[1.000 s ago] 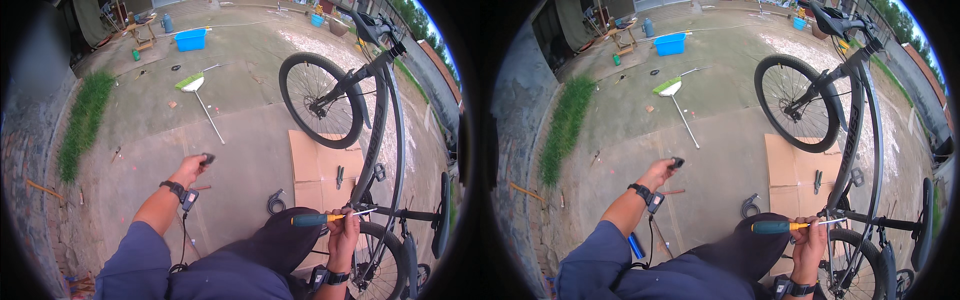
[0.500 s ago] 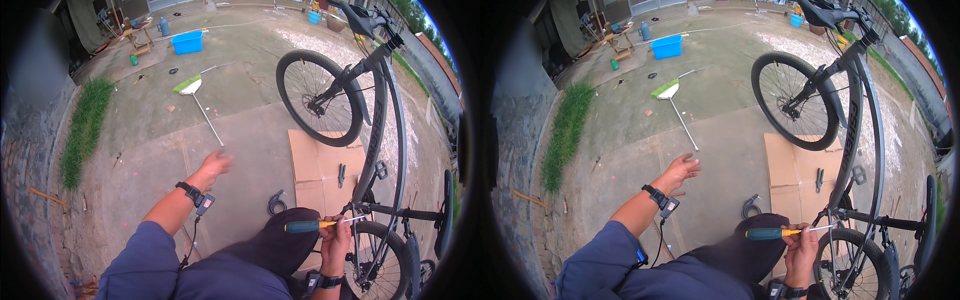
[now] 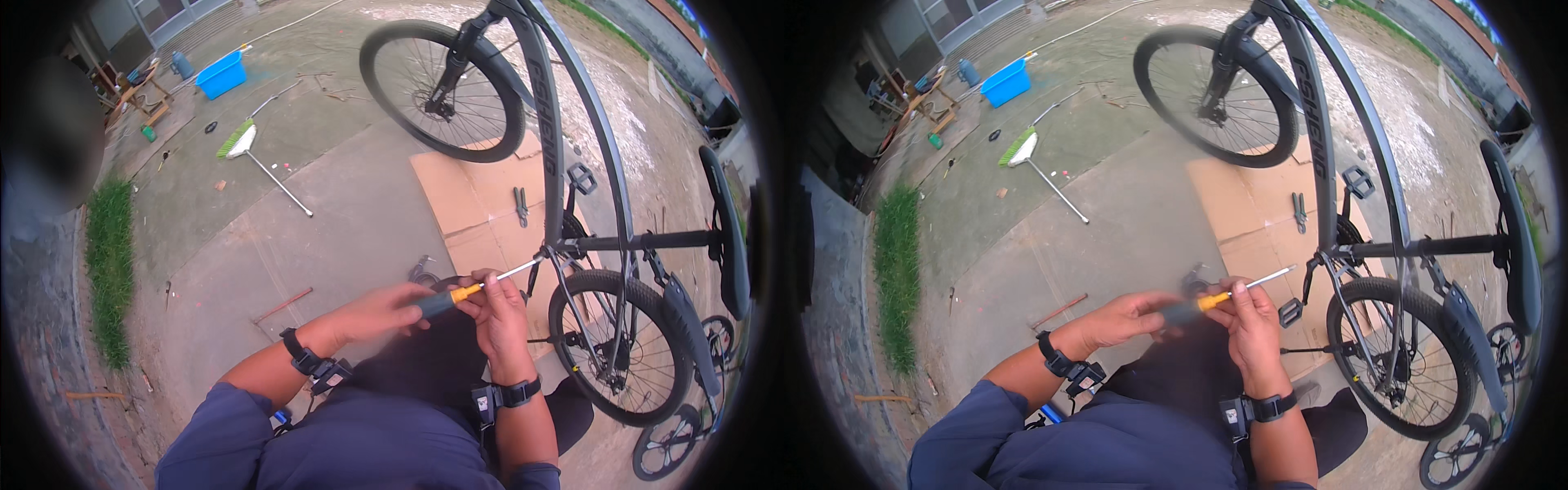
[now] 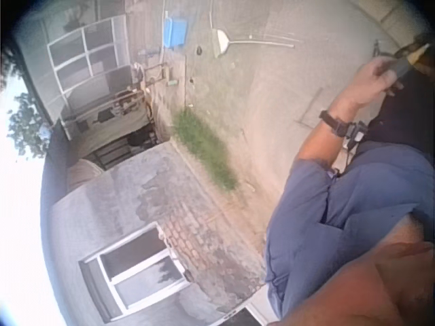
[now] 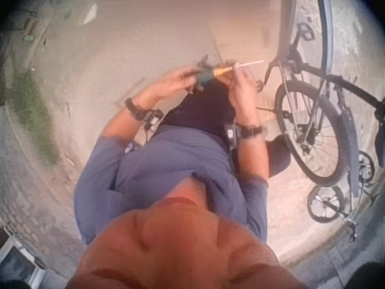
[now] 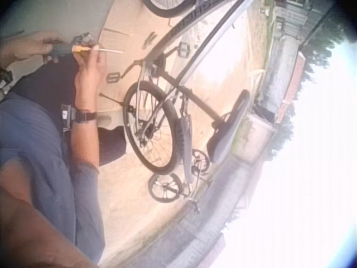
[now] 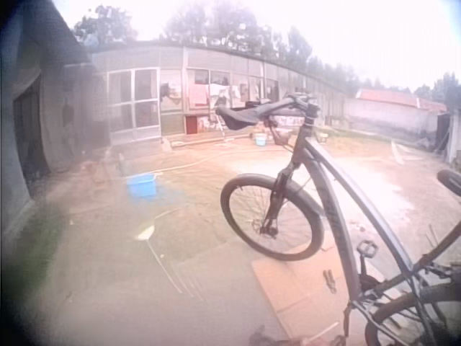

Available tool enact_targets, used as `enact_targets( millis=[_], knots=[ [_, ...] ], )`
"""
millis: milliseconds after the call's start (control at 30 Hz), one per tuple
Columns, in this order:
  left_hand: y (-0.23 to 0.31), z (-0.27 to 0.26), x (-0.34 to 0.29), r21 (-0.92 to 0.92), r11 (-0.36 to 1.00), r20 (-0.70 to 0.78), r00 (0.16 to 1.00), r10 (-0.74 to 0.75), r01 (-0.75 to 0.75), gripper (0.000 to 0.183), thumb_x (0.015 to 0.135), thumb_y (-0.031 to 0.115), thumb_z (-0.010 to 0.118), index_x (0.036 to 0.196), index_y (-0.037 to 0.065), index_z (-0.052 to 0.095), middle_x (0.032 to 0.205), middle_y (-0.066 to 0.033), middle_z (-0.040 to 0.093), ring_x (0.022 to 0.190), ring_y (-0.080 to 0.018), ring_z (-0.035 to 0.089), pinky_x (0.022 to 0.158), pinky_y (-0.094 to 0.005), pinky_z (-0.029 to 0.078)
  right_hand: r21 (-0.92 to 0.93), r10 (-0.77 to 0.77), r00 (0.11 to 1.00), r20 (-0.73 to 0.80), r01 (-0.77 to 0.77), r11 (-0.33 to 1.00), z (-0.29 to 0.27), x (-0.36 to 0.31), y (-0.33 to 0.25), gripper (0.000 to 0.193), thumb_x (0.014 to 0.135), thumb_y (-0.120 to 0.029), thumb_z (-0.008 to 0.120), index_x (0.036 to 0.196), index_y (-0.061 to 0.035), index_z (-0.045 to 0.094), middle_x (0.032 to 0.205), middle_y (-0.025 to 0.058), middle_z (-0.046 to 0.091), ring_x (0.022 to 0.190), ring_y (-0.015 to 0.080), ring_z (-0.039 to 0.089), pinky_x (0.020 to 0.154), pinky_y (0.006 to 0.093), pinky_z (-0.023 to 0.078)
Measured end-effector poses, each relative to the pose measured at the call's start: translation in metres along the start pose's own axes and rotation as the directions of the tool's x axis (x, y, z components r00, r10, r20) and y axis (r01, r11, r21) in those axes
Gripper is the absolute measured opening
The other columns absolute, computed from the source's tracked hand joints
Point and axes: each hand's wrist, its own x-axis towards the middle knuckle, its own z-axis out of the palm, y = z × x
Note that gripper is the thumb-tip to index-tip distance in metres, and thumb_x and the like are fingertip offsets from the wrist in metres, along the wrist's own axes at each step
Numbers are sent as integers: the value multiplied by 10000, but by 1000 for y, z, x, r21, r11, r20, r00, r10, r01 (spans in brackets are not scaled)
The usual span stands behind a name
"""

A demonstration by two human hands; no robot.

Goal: The person uses a screwdriver to tighten a plastic mount, then wraps a coiled cable lock around the seat post of a bicycle and secures it.

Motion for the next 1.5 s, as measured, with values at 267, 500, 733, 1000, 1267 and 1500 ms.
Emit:
enact_targets(
  millis=[267, 500, 733, 1000, 1267, 1500],
  knots=[
    [-14, 8, 12, -45, 992, -218, 968, -124, 117, 417, 962, 241, 626, 1293, 1, 544, 930, -79, 667, 696, -108, 616, 569, -222, 441, -244, 156, 987, -48, -163, 956, -37, -20, -6, 441, 1000, -299, 592, 1340, -25, 530, 1206, 132, 629, 995, 223, 666, 809, 349, 559],
    [-80, -43, 20, 142, 869, -514, 785, -345, 474, 424, 970, 240, 601, 1304, -12, 526, 903, -72, 668, 682, -127, 627, 540, -245, 430, -192, 66, 961, -270, -121, 974, -125, -69, -30, 437, 1007, -256, 561, 1364, -10, 502, 1232, 173, 618, 988, 247, 686, 833, 345, 557],
    [-138, -66, 20, 131, 717, -598, 632, -494, 684, 446, 980, 242, 571, 1349, 1, 504, 897, -77, 669, 694, -156, 655, 541, -282, 455, -213, -100, 864, -494, -9, 977, -206, -120, -63, 374, 1008, -221, 565, 1311, -5, 527, 1186, 157, 637, 956, 234, 700, 785, 324, 577],
    [-164, -66, 29, 170, 681, -563, 638, -526, 712, 448, 969, 230, 554, 1348, -7, 517, 919, -84, 678, 711, -169, 659, 555, -293, 472, -207, -214, 761, -613, 107, 973, -248, -150, -81, 377, 998, -219, 575, 1301, 3, 539, 1169, 124, 633, 933, 233, 698, 779, 322, 556],
    [-167, -64, 35, 223, 672, -584, 649, -488, 706, 499, 964, 255, 559, 1379, -16, 496, 971, -101, 686, 725, -179, 644, 575, -298, 485, -176, -222, 737, -638, 141, 974, -255, -145, -74, 359, 991, -211, 581, 1279, 0, 548, 1122, 99, 648, 919, 232, 700, 773, 321, 549],
    [-166, -61, 35, 249, 636, -584, 637, -503, 730, 504, 954, 264, 564, 1365, -22, 508, 1002, -126, 686, 764, -201, 665, 618, -326, 534, -424, -396, 656, -642, 126, 897, -262, -136, -76, 315, 956, -200, 628, 1206, -10, 604, 1076, 86, 666, 941, 223, 689, 783, 318, 534]
  ],
)
